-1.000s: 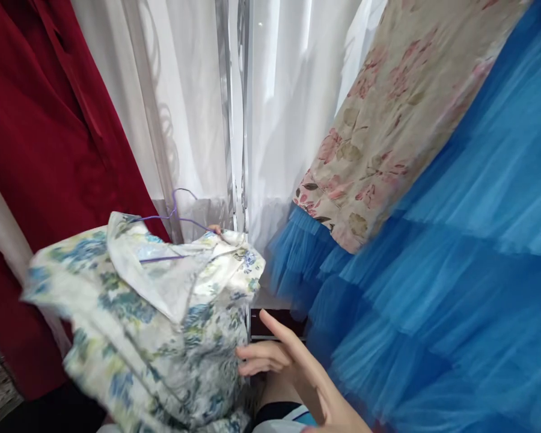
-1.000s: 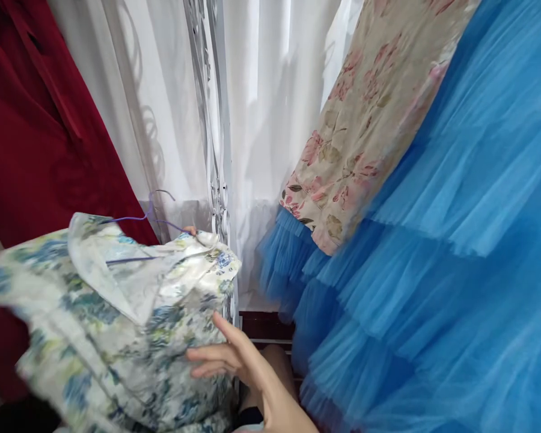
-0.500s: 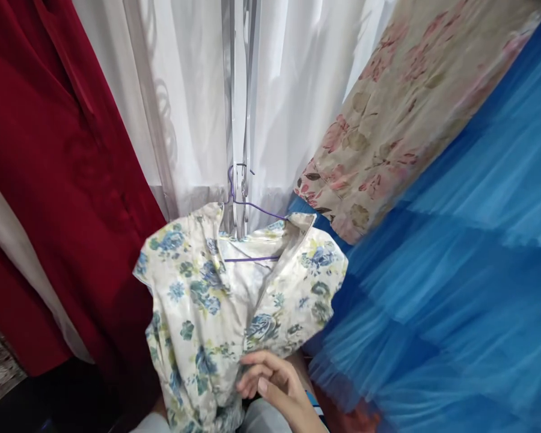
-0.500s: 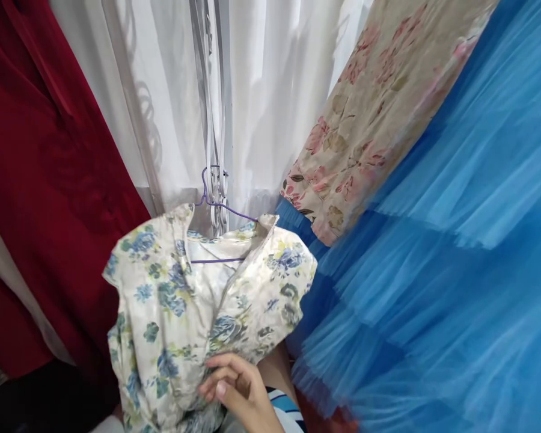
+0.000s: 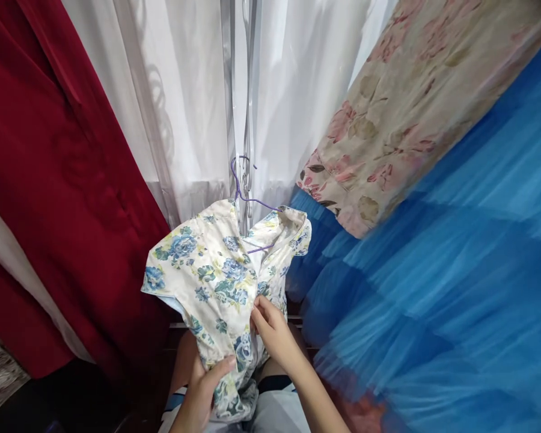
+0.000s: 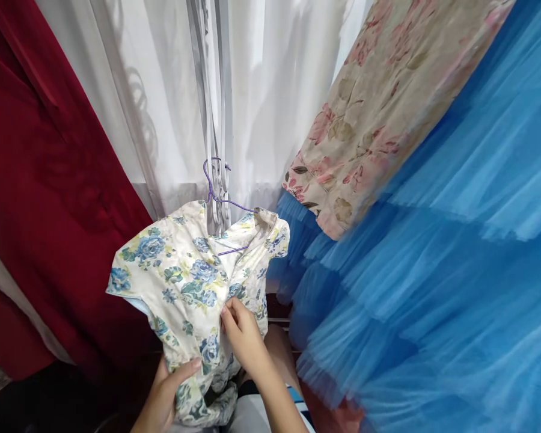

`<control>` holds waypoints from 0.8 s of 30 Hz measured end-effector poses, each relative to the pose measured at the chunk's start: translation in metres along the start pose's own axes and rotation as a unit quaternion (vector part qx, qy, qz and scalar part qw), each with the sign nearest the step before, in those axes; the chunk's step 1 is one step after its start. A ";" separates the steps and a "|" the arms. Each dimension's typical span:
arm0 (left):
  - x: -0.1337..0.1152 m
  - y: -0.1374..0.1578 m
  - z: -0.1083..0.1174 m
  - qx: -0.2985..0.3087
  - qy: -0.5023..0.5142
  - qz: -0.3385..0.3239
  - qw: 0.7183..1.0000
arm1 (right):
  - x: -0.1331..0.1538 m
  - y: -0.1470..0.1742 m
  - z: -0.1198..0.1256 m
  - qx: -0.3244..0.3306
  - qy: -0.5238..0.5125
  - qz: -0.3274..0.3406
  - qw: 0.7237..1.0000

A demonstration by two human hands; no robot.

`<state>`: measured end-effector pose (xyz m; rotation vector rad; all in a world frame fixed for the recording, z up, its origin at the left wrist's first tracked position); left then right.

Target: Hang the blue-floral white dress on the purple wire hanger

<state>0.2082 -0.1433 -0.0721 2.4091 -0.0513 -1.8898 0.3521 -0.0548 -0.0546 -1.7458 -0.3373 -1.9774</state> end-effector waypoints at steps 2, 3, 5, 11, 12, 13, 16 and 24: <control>0.014 -0.003 0.008 -0.018 0.042 0.014 0.999 | 0.001 -0.005 0.001 -0.014 0.003 -0.007 1.000; 0.020 -0.007 0.014 -0.034 0.045 0.014 0.998 | 0.001 -0.005 0.002 -0.023 -0.001 -0.012 1.000; 0.024 -0.017 0.033 -0.098 -0.006 -0.024 0.995 | 0.000 -0.001 0.005 -0.035 -0.008 -0.017 0.999; 0.006 -0.023 0.030 -0.179 -0.260 -0.242 0.918 | 0.003 0.019 0.007 -0.034 -0.014 -0.017 0.999; 0.006 -0.026 0.015 -0.101 -0.287 -0.228 0.925 | 0.004 0.021 0.003 -0.012 -0.049 -0.020 0.998; 0.007 -0.029 -0.001 -0.026 -0.303 -0.209 0.929 | 0.004 0.022 -0.001 0.010 -0.089 -0.023 0.996; 0.009 -0.037 -0.033 0.078 -0.310 -0.174 0.931 | 0.007 0.023 -0.010 0.044 -0.172 -0.035 0.984; -0.009 -0.045 -0.019 0.145 -0.412 -0.171 0.883 | 0.077 -0.040 0.019 -0.025 -0.144 0.042 0.988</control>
Point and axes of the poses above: each hand's wrist, its own y-axis away from the middle knuckle, its own z-axis out of the back of the hand, x = y × z, the point moved 4 cm from there along -y, towards the middle knuckle, and after that the axes turned 15 degrees about x, right-handed, at the moved point
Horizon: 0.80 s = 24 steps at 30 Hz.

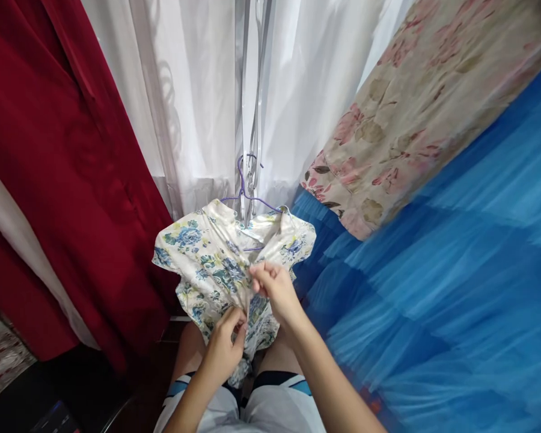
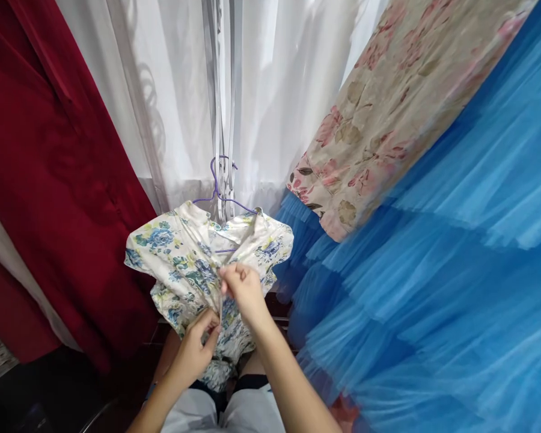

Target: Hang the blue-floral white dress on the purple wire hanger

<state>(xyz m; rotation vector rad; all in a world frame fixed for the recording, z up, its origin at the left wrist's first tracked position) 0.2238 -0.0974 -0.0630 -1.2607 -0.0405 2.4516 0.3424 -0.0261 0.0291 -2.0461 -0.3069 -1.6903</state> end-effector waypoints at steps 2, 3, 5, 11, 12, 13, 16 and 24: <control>0.001 0.004 0.009 0.037 -0.037 0.017 0.999 | 0.030 -0.034 -0.002 0.000 0.005 0.045 0.999; 0.002 0.006 0.013 0.052 -0.053 0.027 0.997 | 0.043 -0.049 -0.004 0.004 -0.008 0.065 0.998; 0.007 0.008 0.017 0.071 -0.074 0.044 0.994 | 0.060 -0.072 -0.009 -0.002 -0.037 0.093 0.995; 0.010 -0.019 0.050 0.009 -0.033 -0.015 0.999 | 0.048 -0.074 -0.018 -0.012 -0.045 0.086 0.995; 0.003 -0.028 0.066 -0.040 -0.021 -0.036 0.998 | 0.042 -0.069 -0.019 -0.014 -0.036 0.081 0.996; -0.007 -0.037 0.084 -0.098 -0.014 -0.054 0.994 | 0.038 -0.065 -0.019 -0.016 -0.025 0.082 0.996; -0.051 -0.066 0.133 -0.182 -0.053 -0.131 0.973 | 0.039 -0.056 -0.020 -0.002 0.021 0.111 0.994; -0.107 -0.103 0.171 -0.137 -0.195 -0.208 0.949 | 0.034 -0.063 -0.012 -0.031 0.176 0.127 0.976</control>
Point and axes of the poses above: each hand's wrist, its own y-axis away from the middle knuckle, its own z-axis out of the back of the hand, x = y × z, the point moved 4 cm from there along -y, towards the middle knuckle, and after that the axes turned 15 degrees about x, right-handed, at the moved point
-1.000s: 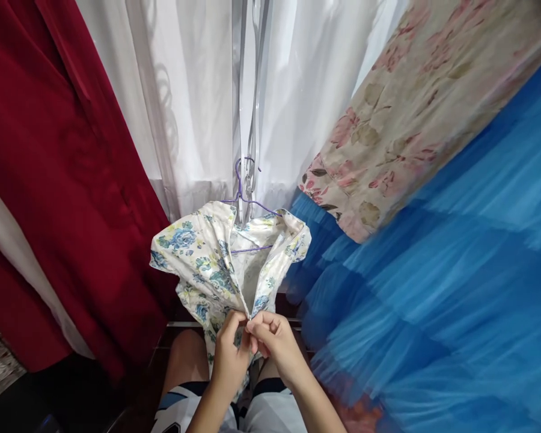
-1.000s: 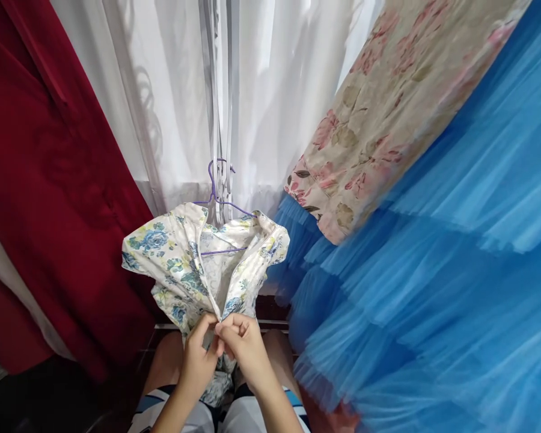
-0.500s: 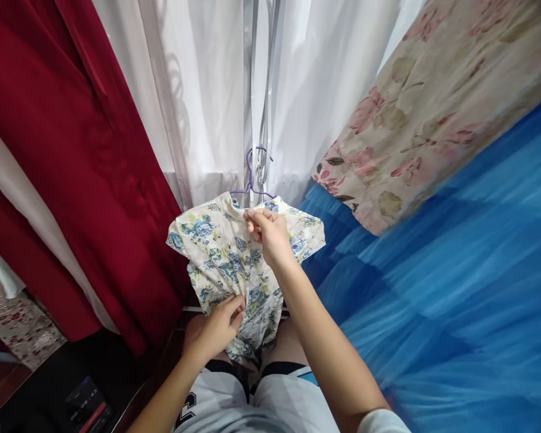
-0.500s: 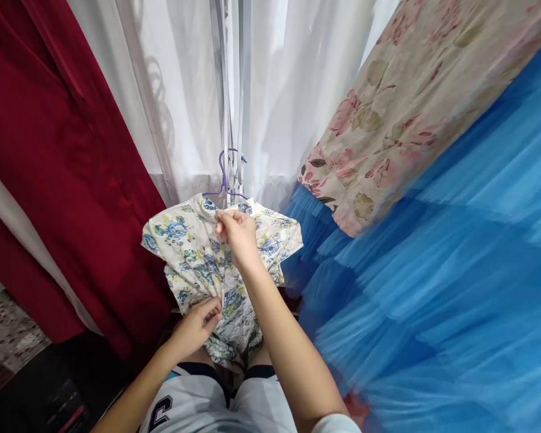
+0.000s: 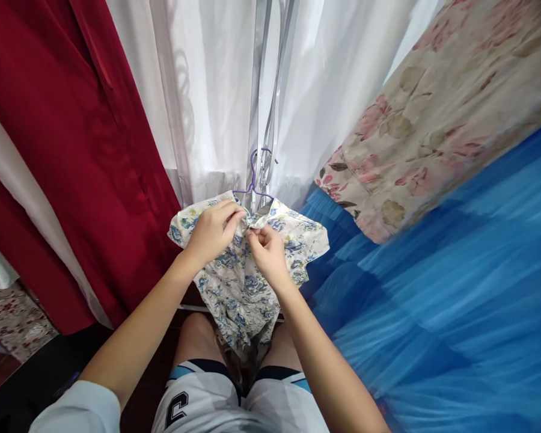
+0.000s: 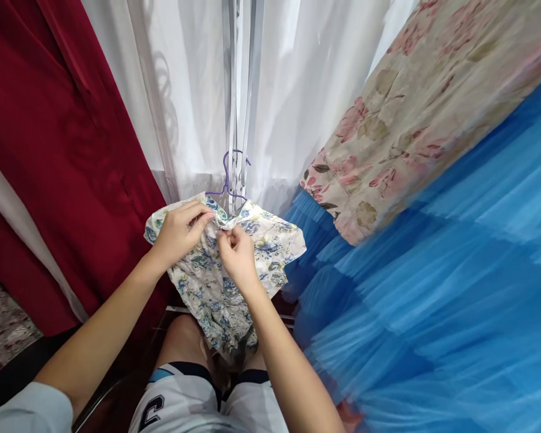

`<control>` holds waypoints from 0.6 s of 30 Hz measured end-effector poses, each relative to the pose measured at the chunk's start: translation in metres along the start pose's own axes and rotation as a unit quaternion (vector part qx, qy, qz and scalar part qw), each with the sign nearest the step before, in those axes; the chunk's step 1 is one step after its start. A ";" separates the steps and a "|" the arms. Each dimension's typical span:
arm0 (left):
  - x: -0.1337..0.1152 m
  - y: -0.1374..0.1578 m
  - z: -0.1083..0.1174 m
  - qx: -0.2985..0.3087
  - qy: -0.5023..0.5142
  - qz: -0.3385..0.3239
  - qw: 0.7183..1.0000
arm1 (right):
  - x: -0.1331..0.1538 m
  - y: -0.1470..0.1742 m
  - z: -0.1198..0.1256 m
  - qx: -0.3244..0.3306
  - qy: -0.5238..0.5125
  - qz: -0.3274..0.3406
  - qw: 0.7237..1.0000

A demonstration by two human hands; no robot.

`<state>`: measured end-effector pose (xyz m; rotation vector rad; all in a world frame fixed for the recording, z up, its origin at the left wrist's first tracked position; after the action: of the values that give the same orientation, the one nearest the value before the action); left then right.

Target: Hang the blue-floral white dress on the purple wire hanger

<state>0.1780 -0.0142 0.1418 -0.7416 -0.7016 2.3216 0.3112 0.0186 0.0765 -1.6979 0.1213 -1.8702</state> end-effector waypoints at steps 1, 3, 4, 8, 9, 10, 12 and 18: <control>0.005 0.001 0.003 -0.028 0.007 0.009 1.000 | -0.006 0.001 -0.001 0.003 0.014 -0.004 1.000; 0.022 0.005 0.015 -0.109 0.038 0.040 0.992 | -0.021 0.005 -0.007 0.032 0.026 -0.030 0.999; 0.035 0.007 0.023 -0.157 0.058 0.058 0.984 | -0.028 0.009 -0.010 0.050 0.024 -0.047 0.997; 0.099 0.026 0.055 -0.309 0.148 0.113 0.933 | -0.044 0.034 -0.022 0.091 -0.012 -0.084 0.992; 0.118 0.033 0.059 -0.342 0.191 0.137 0.910 | -0.045 0.042 -0.024 0.095 -0.025 -0.087 0.991; 0.138 0.043 0.058 -0.375 0.250 0.170 0.876 | -0.044 0.050 -0.028 0.100 -0.043 -0.092 0.990; 0.169 0.065 0.040 -0.422 0.376 0.256 0.785 | -0.044 0.064 -0.035 0.115 -0.088 -0.101 0.984; 0.147 0.114 -0.079 -0.245 0.499 0.363 0.747 | -0.076 0.099 -0.042 0.085 -0.157 -0.145 0.973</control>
<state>0.0888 0.0298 -0.0339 -2.6097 -0.5167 1.7862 0.3082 -0.0389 -0.0419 -1.9422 -0.4228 -1.7223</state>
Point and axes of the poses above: each hand's wrist, its own y-axis away from the middle knuckle, its own z-axis out of the back of the hand, x = y × z, the point moved 4 cm from there along -y, towards the middle knuckle, and after that the axes turned 15 degrees about x, right-handed, at the moved point
